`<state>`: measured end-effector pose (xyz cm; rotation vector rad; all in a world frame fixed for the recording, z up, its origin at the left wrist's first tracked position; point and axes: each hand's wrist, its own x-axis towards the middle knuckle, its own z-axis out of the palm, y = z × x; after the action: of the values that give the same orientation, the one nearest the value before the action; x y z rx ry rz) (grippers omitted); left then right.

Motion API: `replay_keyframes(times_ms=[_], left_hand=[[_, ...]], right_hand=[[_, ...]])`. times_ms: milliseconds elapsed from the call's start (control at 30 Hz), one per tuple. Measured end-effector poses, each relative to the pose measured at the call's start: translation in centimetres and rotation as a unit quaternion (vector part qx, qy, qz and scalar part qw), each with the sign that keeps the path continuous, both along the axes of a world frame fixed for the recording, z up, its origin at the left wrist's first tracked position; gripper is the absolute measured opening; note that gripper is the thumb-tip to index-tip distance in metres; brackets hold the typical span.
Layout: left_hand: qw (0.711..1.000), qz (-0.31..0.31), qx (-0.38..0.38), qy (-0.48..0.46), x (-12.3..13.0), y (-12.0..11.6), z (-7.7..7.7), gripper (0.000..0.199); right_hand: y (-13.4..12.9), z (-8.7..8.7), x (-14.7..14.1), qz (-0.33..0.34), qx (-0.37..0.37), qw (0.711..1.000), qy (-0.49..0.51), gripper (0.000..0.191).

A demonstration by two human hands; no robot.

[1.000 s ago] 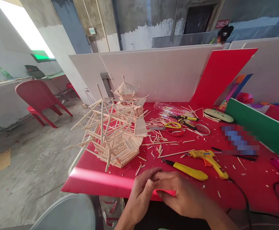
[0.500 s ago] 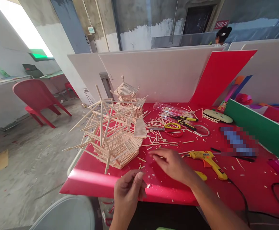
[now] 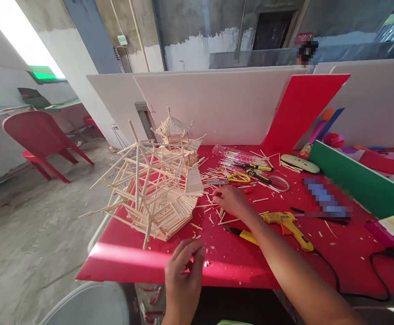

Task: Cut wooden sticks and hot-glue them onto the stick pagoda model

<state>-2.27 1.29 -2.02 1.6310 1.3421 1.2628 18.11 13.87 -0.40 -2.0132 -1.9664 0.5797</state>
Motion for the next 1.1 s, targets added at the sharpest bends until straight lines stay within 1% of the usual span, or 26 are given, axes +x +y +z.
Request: replay_keyframes(times_ms=[100,167,267,367,467,567,633,667,700,733,800,833,867,933,1033,1100], left_hand=[[0.999,0.01,-0.024,-0.021,0.1,-0.4,0.6,0.012],[0.999,0.019,-0.037,-0.025,-0.3,-0.6,0.6,0.012],[0.995,0.031,-0.081,-0.053,-1.0,-0.8,0.1,0.015],[0.98,0.044,-0.144,-0.127,-1.1,-0.6,-0.4,0.023],[0.949,0.039,-0.21,-0.233,-0.4,-0.1,-0.1,0.032],[0.904,0.018,-0.271,-0.331,0.9,0.5,0.7,0.036],[0.874,0.011,-0.303,-0.379,1.7,0.8,1.3,0.036],[0.859,0.01,-0.316,-0.401,2.0,0.9,1.6,0.036],[0.845,0.007,-0.327,-0.424,2.3,1.0,1.9,0.036],[0.83,0.004,-0.333,-0.447,2.5,1.0,2.1,0.037],[0.807,-0.007,-0.333,-0.488,2.7,1.0,2.6,0.038],[0.799,-0.011,-0.328,-0.504,2.6,0.9,2.7,0.037],[0.794,-0.011,-0.321,-0.516,2.4,0.8,2.9,0.037],[0.787,-0.004,-0.31,-0.533,2.0,0.6,3.2,0.036],[0.781,0.011,-0.307,-0.543,1.1,0.5,3.6,0.036],[0.778,0.02,-0.308,-0.547,0.6,0.7,3.7,0.036]], right_hand=[[3.2,-0.9,-2.0,0.004,-0.038,0.999,-0.013,0.034],[4.6,-1.3,-2.9,0.001,-0.061,0.998,-0.005,0.036],[5.8,-1.5,-2.5,0.004,-0.093,0.995,0.042,0.037],[5.3,-1.3,-0.6,0.013,-0.105,0.986,0.129,0.036],[2.8,-1.1,1.0,0.013,-0.081,0.969,0.232,0.031],[-1.5,-0.6,1.0,0.003,-0.023,0.946,0.323,0.037],[-4.7,-0.3,-0.1,-0.01,0.018,0.932,0.361,0.044],[-6.2,-0.2,-0.8,-0.017,0.039,0.927,0.372,0.044],[-7.6,-0.1,-1.6,-0.023,0.061,0.923,0.38,0.041],[-8.8,0.0,-2.5,-0.028,0.106,0.916,0.387,0.033],[-10.5,0.1,-4.0,0.018,0.245,0.894,0.376,0.014],[-11.0,0.2,-4.6,0.048,0.31,0.878,0.36,0.01],[-11.3,0.3,-5.1,0.076,0.365,0.864,0.338,0.013],[-11.4,0.5,-5.8,0.105,0.439,0.845,0.288,0.02],[-11.1,0.7,-6.7,0.114,0.505,0.829,0.21,0.025],[-10.9,0.7,-7.4,0.116,0.53,0.823,0.168,0.026]])
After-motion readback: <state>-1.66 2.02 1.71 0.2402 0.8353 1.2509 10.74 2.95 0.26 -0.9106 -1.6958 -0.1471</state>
